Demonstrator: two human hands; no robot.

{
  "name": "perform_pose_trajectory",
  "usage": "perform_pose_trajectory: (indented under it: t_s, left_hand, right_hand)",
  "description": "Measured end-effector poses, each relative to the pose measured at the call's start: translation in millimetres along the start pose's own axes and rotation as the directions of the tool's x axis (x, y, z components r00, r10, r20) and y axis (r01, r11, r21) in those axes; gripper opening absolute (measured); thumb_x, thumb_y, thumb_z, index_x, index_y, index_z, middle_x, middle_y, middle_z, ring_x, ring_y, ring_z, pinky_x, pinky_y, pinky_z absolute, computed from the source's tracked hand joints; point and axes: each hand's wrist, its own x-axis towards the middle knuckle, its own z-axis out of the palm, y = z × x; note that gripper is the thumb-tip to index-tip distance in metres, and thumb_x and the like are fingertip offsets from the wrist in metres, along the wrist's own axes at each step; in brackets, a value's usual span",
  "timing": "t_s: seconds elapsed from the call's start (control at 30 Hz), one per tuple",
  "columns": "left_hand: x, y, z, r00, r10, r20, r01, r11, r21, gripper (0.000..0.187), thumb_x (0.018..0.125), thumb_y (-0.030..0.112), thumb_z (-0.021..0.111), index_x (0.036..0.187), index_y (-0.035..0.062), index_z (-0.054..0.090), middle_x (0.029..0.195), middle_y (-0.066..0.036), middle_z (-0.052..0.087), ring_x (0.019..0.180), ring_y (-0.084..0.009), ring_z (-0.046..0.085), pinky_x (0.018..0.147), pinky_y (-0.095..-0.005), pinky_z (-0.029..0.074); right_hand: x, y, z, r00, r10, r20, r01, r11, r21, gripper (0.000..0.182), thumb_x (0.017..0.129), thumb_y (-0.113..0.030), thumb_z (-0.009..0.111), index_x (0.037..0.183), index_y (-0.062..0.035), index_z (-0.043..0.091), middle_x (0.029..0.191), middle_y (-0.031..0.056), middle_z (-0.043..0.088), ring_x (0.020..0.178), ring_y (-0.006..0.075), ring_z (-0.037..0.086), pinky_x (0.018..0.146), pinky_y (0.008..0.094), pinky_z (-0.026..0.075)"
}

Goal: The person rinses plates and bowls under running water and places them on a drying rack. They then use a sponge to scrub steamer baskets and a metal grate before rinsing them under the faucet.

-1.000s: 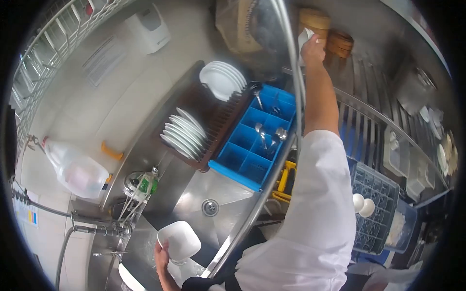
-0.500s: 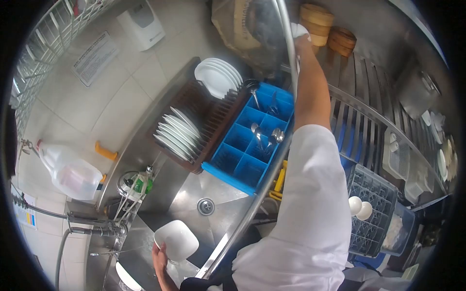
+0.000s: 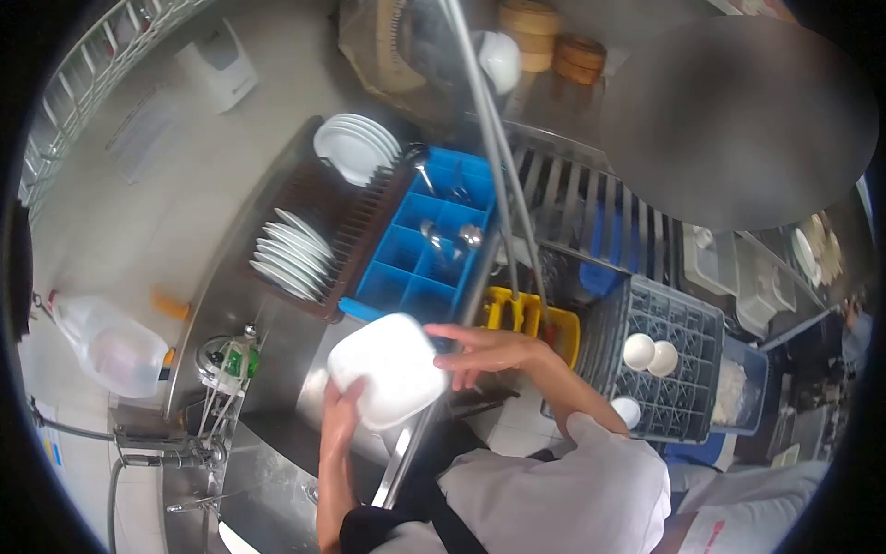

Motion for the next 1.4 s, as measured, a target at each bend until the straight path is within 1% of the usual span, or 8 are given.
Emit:
perform_pose_trajectory:
  t_s: [0.2, 0.3, 0.47, 0.5, 0.67, 0.9, 1.3, 1.4]
  left_hand:
    - [77, 32, 129, 0.875, 0.267, 0.404, -0.33, 0.939, 0.094, 0.044, 0.087, 0.016, 0.059, 0.126, -0.0044, 0.053, 0.111, -0.015, 0.065, 0.1, -0.021, 0.062, 0.085, -0.0332, 0.049]
    - [74, 87, 156, 0.851, 0.036, 0.524, -0.042, 0.999, 0.0, 0.049, 0.089, 0.032, 0.064, 0.121, -0.0029, 0.052, 0.091, -0.01, 0.063, 0.066, -0.0129, 0.056, 0.051, -0.0279, 0.044]
    - [34, 72, 142, 0.736, 0.62, 0.272, -0.641, 0.768, -0.017, 0.075, 0.094, 0.023, 0.062, 0.152, 0.0047, 0.017, 0.135, -0.02, 0.048, 0.112, -0.0256, 0.057, 0.089, -0.0351, 0.049]
    - [23, 59, 123, 0.751, 0.584, 0.308, -0.591, 0.802, -0.079, 0.07, 0.092, 0.014, 0.064, 0.149, 0.0021, 0.025, 0.154, -0.022, 0.023, 0.122, -0.0293, 0.053, 0.089, -0.0344, 0.051]
    - [-10, -56, 30, 0.928, 0.347, 0.137, -0.35, 0.937, -0.007, 0.052, 0.094, 0.012, 0.061, 0.142, 0.0039, 0.04, 0.149, -0.015, 0.035, 0.115, -0.0232, 0.058, 0.089, -0.0334, 0.051]
    - [-94, -158, -128, 0.823, 0.163, -0.545, -0.071, 0.98, 0.186, 0.048, 0.095, 0.027, 0.062, 0.133, 0.0009, 0.048, 0.113, -0.012, 0.062, 0.095, -0.0172, 0.062, 0.078, -0.029, 0.051]
    - [-303, -307, -215, 0.233, -0.335, -0.913, 0.149, 0.94, -0.307, 0.043, 0.095, 0.028, 0.056, 0.132, 0.0058, 0.047, 0.123, -0.012, 0.056, 0.091, -0.03, 0.064, 0.066, -0.0399, 0.052]
    - [-386, -348, -201, 0.333, -0.318, -0.888, 0.071, 0.947, -0.313, 0.034, 0.093, 0.022, 0.058, 0.119, -0.0002, 0.053, 0.095, -0.01, 0.061, 0.071, -0.0178, 0.061, 0.051, -0.0302, 0.047]
  right_hand:
    - [-61, 24, -34, 0.917, 0.117, -0.38, 0.09, 0.87, 0.485, 0.063, 0.089, -0.029, 0.067, 0.137, 0.0, 0.04, 0.08, 0.0073, 0.062, 0.045, 0.0093, 0.05, 0.035, 0.0236, 0.038]
    - [-69, 12, -61, 0.836, 0.201, -0.51, 0.091, 0.866, 0.491, 0.04, 0.087, -0.016, 0.064, 0.121, 0.0006, 0.052, 0.072, 0.0055, 0.061, 0.04, 0.0096, 0.049, 0.033, 0.0218, 0.036]
    - [-67, -3, -125, 0.672, 0.055, -0.738, 0.251, 0.921, 0.297, 0.027, 0.083, -0.006, 0.056, 0.107, 0.0024, 0.051, 0.067, 0.0058, 0.056, 0.04, 0.0127, 0.051, 0.033, 0.0253, 0.04]
    - [-69, -18, -143, 0.639, 0.007, -0.769, 0.261, 0.939, 0.225, 0.031, 0.083, -0.006, 0.055, 0.111, 0.0032, 0.048, 0.069, 0.008, 0.057, 0.041, 0.0146, 0.052, 0.032, 0.0269, 0.043]
    - [-31, -89, -301, 0.294, -0.28, -0.914, 0.193, 0.954, -0.23, 0.035, 0.08, -0.006, 0.052, 0.113, 0.0002, 0.041, 0.072, 0.0105, 0.055, 0.046, 0.0174, 0.057, 0.034, 0.031, 0.047]
    - [83, -166, -387, -0.143, -0.613, -0.777, -0.64, 0.656, -0.401, 0.069, 0.088, -0.018, 0.054, 0.143, 0.0029, 0.019, 0.13, 0.0353, 0.046, 0.096, 0.0422, 0.067, 0.077, 0.0453, 0.057]
    - [169, -128, -391, -0.072, -0.537, -0.841, -0.391, 0.79, -0.471, 0.109, 0.08, -0.045, 0.069, 0.151, -0.0045, -0.002, 0.151, 0.035, -0.017, 0.131, 0.051, 0.037, 0.11, 0.0463, 0.035]
    - [213, -107, -374, 0.155, -0.641, -0.752, -0.56, 0.57, -0.601, 0.077, 0.087, -0.06, 0.048, 0.143, -0.008, 0.042, 0.132, 0.0276, 0.053, 0.126, 0.0406, 0.048, 0.107, 0.0458, 0.037]
